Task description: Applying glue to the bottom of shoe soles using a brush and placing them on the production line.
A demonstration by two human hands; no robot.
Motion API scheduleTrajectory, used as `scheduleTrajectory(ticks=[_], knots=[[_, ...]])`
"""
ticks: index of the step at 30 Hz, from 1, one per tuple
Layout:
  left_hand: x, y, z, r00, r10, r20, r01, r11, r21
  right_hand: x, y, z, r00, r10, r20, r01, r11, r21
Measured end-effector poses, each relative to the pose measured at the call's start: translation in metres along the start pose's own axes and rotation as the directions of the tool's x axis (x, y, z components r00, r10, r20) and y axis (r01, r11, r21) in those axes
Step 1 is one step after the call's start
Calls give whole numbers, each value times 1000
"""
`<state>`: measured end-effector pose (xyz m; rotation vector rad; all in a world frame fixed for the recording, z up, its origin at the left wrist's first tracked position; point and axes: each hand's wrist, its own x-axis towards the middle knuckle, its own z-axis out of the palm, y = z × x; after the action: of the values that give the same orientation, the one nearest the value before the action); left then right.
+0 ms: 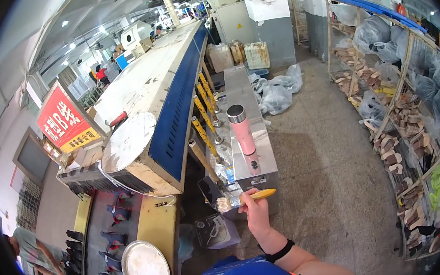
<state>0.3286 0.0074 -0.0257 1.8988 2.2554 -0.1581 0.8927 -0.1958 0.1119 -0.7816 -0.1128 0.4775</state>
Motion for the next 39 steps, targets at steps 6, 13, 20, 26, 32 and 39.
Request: scheduleTrajectory(ticks=[6, 13, 20, 26, 32, 39], knots=[[22, 6, -5, 1000, 13, -20, -13, 1000, 6, 5, 4, -2, 999, 31, -13, -31, 999, 41], [47, -9, -25, 998, 16, -57, -14, 999, 29, 7, 14, -13, 998, 59, 33, -61, 996, 61], [64, -27, -45, 996, 18, -92, -13, 999, 50, 1, 14, -12, 998, 63, 27, -65, 996, 67], [66, -50, -56, 993, -2, -114, 7, 999, 48, -6, 20, -7, 989, 128, 75, -131, 991, 39], [51, -75, -42, 994, -45, -101, 47, 999, 20, -13, 21, 2, 980, 173, 95, -172, 985, -16], [45, -100, -40, 991, -73, -111, 75, 997, 15, -18, 26, 4, 970, 205, 132, -201, 979, -39]])
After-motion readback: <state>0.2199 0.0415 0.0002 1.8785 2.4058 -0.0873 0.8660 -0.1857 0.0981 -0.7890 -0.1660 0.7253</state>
